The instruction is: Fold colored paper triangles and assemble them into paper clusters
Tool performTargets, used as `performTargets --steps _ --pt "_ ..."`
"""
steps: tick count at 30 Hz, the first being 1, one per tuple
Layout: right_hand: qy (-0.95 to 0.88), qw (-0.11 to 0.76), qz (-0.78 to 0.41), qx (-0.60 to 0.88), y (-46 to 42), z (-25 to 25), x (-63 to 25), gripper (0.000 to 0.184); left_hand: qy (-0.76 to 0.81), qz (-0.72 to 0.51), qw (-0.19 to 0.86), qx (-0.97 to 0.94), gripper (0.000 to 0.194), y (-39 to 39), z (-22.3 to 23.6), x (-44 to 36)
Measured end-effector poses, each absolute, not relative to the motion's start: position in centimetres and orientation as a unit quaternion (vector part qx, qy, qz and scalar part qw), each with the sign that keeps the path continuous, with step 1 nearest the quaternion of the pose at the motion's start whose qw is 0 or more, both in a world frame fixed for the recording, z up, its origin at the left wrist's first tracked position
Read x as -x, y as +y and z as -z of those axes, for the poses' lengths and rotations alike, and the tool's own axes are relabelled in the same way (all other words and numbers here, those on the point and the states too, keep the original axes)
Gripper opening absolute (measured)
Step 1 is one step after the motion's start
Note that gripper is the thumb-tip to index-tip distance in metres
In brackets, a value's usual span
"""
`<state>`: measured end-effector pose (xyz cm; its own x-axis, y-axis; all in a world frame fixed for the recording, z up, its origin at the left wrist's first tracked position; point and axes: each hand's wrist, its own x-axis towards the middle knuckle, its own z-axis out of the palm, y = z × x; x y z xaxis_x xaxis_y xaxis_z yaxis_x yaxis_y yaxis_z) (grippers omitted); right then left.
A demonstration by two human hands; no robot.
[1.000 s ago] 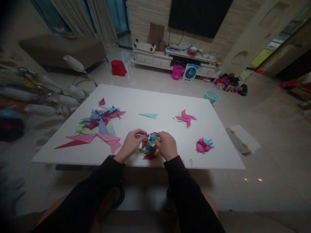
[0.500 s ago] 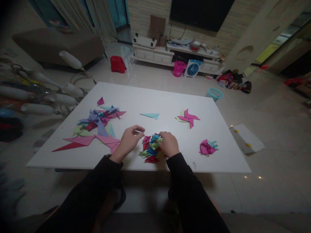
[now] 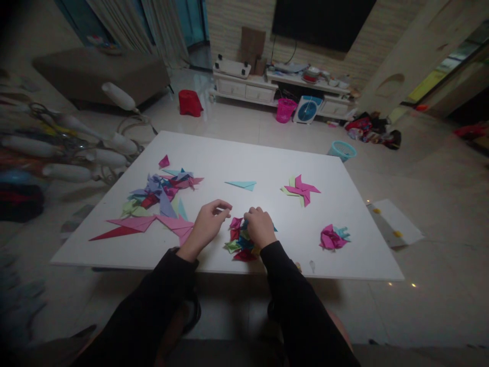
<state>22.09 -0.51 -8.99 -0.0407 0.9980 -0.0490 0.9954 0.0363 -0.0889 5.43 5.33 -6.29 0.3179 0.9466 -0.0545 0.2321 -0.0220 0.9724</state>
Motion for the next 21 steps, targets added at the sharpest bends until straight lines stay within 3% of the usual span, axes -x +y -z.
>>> performTargets --steps 11,21 --pt "-0.7 0.107 -0.044 0.704 -2.0 7.3 -23.5 0.013 0.478 -0.344 0.51 -0.627 0.015 5.1 5.8 -5.3" --pt "-0.723 0.093 -0.09 0.678 -1.1 9.6 -23.4 0.044 0.462 -0.332 0.507 -0.647 0.013 4.6 5.7 -6.4"
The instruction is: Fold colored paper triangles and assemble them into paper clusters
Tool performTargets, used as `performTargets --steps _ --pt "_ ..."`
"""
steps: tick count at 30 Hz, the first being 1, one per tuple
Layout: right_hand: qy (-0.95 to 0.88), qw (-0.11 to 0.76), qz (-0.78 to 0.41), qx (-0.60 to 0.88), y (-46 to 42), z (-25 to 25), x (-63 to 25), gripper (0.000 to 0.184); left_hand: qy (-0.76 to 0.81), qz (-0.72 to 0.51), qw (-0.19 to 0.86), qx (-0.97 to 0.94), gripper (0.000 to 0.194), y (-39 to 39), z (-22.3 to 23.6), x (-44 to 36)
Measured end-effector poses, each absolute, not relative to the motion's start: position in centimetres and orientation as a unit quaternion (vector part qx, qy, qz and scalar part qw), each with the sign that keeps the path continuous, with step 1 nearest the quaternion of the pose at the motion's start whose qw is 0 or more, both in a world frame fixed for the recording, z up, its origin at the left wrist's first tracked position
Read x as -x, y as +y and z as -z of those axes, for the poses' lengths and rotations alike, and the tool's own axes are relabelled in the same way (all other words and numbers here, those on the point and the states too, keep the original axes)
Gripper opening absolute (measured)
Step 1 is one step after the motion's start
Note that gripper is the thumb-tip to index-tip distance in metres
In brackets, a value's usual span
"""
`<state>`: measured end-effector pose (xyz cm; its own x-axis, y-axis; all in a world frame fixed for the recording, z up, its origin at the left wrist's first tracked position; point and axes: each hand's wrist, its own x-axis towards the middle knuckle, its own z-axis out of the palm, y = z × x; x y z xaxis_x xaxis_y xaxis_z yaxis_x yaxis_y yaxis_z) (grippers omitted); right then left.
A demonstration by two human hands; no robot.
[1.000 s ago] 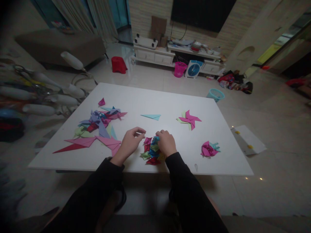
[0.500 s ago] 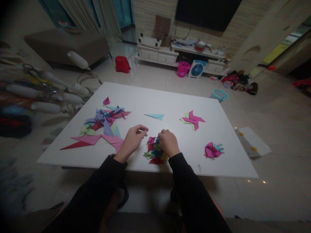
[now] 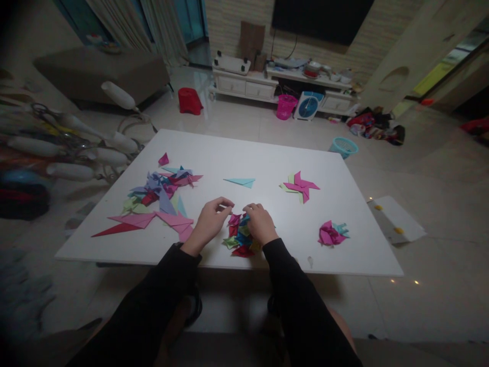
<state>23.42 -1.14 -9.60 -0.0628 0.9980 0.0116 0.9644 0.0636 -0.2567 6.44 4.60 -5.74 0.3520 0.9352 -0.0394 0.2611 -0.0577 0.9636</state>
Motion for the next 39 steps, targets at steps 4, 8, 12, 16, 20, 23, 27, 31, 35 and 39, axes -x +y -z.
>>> performTargets --steps 4,8,12,16,20,23,27,31,35,39 --pt "-0.724 0.067 -0.1 0.679 -1.0 9.8 -23.3 0.042 0.46 -0.328 0.5 -0.656 0.012 4.6 5.7 -6.4" --pt "-0.722 0.052 -0.101 0.682 -1.3 8.9 -23.3 0.037 0.46 -0.334 0.497 -0.655 0.013 4.8 5.8 -6.0" --pt "-0.713 0.184 -0.132 0.663 -2.1 7.0 -23.6 0.035 0.451 -0.341 0.527 -0.634 0.014 5.1 6.1 -5.8" --pt "-0.651 0.382 -0.194 0.627 -3.4 5.3 -23.4 0.031 0.451 -0.339 0.622 -0.543 0.032 4.9 6.1 -6.2" --pt "-0.592 0.479 -0.231 0.605 -4.1 4.8 -22.8 0.029 0.439 -0.322 0.71 -0.447 0.051 4.1 5.6 -6.8" --pt "-0.585 0.494 -0.248 0.593 -4.2 5.0 -22.7 0.028 0.4 -0.309 0.763 -0.403 0.045 3.5 5.3 -7.1" --pt "-0.599 0.488 -0.244 0.586 -4.1 5.4 -22.8 0.025 0.374 -0.313 0.772 -0.407 0.039 3.3 5.3 -7.4" --pt "-0.629 0.466 -0.217 0.584 -4.1 5.3 -22.9 0.022 0.381 -0.329 0.751 -0.428 0.036 3.4 5.9 -7.6" --pt "-0.641 0.448 -0.175 0.598 -4.2 5.1 -22.8 0.015 0.379 -0.346 0.718 -0.47 0.032 3.4 6.8 -7.7" --pt "-0.658 0.43 -0.131 0.604 -4.3 5.5 -22.8 0.009 0.375 -0.353 0.688 -0.512 0.03 3.2 7.2 -7.9"
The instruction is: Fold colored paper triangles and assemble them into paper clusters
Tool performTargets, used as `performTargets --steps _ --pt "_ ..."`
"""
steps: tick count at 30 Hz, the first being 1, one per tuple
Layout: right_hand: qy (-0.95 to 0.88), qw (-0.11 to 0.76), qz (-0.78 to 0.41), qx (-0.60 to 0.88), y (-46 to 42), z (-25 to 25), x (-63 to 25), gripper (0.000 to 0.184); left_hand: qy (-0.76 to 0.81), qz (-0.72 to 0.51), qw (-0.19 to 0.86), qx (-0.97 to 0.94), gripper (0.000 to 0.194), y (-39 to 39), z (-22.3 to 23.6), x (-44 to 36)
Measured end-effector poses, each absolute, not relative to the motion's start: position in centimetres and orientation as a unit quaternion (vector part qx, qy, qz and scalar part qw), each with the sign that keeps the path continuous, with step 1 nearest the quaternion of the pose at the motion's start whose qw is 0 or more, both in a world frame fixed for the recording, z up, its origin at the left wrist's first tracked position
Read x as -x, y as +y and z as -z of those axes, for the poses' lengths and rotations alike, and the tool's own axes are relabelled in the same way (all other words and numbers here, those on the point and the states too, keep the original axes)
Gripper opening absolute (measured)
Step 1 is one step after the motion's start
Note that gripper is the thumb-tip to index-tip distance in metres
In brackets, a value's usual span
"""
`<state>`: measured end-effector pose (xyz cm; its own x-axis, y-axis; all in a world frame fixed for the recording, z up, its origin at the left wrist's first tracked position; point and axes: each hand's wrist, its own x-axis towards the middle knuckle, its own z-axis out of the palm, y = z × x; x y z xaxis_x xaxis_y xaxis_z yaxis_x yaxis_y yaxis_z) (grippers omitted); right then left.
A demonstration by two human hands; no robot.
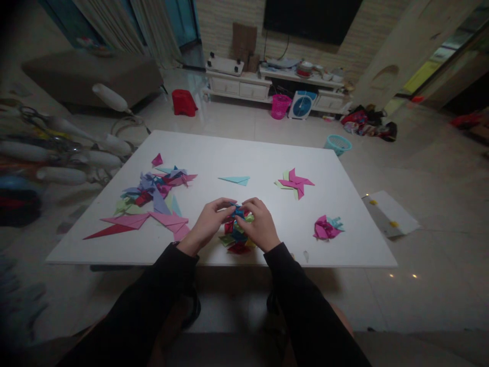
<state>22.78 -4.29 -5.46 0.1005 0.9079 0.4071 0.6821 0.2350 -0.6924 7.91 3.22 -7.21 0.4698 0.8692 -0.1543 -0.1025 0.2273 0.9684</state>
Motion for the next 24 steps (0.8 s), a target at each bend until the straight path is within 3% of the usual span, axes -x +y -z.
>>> performTargets --steps 24 --pt "-0.661 0.386 -0.075 0.639 -4.25 6.13 -22.92 0.005 0.402 -0.326 0.642 -0.566 0.022 2.76 6.4 -7.92"
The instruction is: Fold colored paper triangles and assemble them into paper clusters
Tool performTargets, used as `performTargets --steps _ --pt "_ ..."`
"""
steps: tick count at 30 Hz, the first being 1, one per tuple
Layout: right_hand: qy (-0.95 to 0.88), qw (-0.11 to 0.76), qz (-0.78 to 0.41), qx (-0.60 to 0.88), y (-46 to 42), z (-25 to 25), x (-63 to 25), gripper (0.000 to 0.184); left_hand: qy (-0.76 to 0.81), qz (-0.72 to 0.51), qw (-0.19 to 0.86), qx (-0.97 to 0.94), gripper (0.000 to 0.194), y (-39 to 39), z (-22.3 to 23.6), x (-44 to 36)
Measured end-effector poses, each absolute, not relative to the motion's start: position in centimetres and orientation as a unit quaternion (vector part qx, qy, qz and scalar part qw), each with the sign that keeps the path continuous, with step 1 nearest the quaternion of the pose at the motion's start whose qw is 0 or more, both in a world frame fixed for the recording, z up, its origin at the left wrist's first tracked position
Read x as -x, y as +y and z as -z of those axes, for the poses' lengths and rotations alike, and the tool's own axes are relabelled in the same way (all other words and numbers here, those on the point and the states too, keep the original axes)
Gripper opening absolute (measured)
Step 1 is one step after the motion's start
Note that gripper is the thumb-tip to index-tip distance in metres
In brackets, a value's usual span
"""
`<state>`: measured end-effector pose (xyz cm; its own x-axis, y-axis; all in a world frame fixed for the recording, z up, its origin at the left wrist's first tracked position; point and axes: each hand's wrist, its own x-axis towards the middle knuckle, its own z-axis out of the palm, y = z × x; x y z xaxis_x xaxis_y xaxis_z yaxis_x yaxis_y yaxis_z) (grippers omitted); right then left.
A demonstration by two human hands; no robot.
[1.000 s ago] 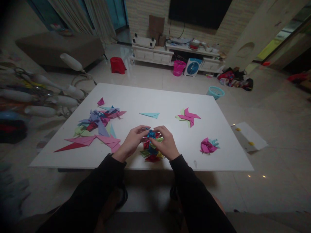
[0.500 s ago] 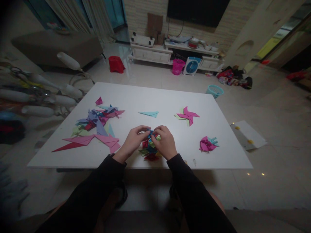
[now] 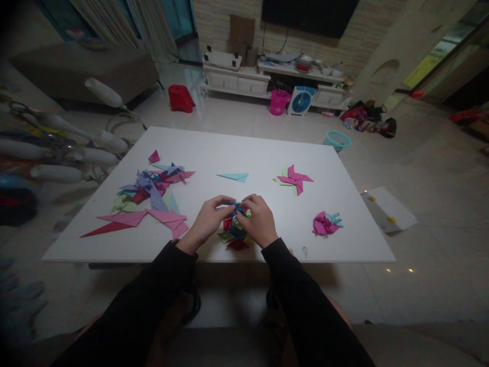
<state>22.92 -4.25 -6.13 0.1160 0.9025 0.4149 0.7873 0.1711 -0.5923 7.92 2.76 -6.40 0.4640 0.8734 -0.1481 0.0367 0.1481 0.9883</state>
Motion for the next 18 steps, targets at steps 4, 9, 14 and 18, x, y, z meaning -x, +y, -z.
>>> performTargets --steps 4,9,14,18 --pt "-0.664 0.385 -0.075 0.637 -4.3 6.1 -22.9 0.004 0.401 -0.322 0.647 -0.563 0.023 2.7 6.7 -8.0" --pt "-0.659 0.378 -0.058 0.648 -4.2 5.9 -23.6 0.009 0.399 -0.321 0.659 -0.551 0.028 2.7 6.8 -8.1" --pt "-0.618 0.327 -0.026 0.714 -4.0 6.4 -26.3 0.012 0.414 -0.326 0.645 -0.554 0.028 3.0 7.0 -7.9" --pt "-0.602 0.225 -0.032 0.765 -4.3 7.5 -28.0 0.015 0.418 -0.326 0.649 -0.545 0.026 3.2 6.9 -7.7"
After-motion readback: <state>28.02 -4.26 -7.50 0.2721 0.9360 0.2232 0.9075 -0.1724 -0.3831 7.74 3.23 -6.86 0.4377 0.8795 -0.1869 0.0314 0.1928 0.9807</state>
